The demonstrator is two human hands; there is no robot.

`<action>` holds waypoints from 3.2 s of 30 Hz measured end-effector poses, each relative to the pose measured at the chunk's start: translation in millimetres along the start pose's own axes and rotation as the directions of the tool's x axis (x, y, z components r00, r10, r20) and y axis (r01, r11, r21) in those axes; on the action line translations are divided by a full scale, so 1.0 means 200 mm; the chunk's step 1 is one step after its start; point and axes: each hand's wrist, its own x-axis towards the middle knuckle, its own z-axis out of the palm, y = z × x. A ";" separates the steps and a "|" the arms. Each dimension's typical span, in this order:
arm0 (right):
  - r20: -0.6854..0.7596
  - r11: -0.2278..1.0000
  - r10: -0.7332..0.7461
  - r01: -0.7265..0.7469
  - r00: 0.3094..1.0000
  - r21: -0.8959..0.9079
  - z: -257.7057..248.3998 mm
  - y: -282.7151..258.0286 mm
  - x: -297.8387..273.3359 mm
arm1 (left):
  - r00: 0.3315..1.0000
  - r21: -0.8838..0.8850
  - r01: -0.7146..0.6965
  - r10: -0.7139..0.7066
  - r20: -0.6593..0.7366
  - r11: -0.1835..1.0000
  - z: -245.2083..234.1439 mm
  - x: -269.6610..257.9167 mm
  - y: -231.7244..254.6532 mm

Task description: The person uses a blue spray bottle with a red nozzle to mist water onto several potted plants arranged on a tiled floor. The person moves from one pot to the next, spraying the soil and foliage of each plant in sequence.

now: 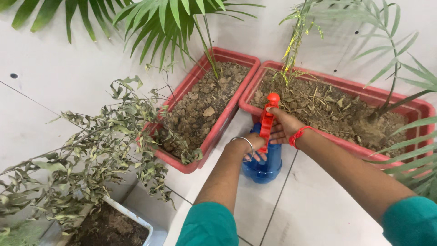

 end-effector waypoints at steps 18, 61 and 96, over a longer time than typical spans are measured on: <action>-0.046 0.994 -0.056 0.060 0.997 0.096 0.09 -0.01 -0.02 | 0.988 0.018 -0.005 0.008 -0.152 1.000 0.04 0.05 0.00; -0.089 0.985 -0.163 0.167 0.983 0.049 0.11 0.02 -0.09 | 0.978 -0.021 -0.082 0.076 -0.195 0.996 0.04 0.09 -0.01; 0.284 0.941 -0.120 0.200 0.951 -0.272 0.02 0.04 -0.22 | 0.445 0.464 -0.388 0.603 -0.662 0.796 -0.16 -0.35 0.09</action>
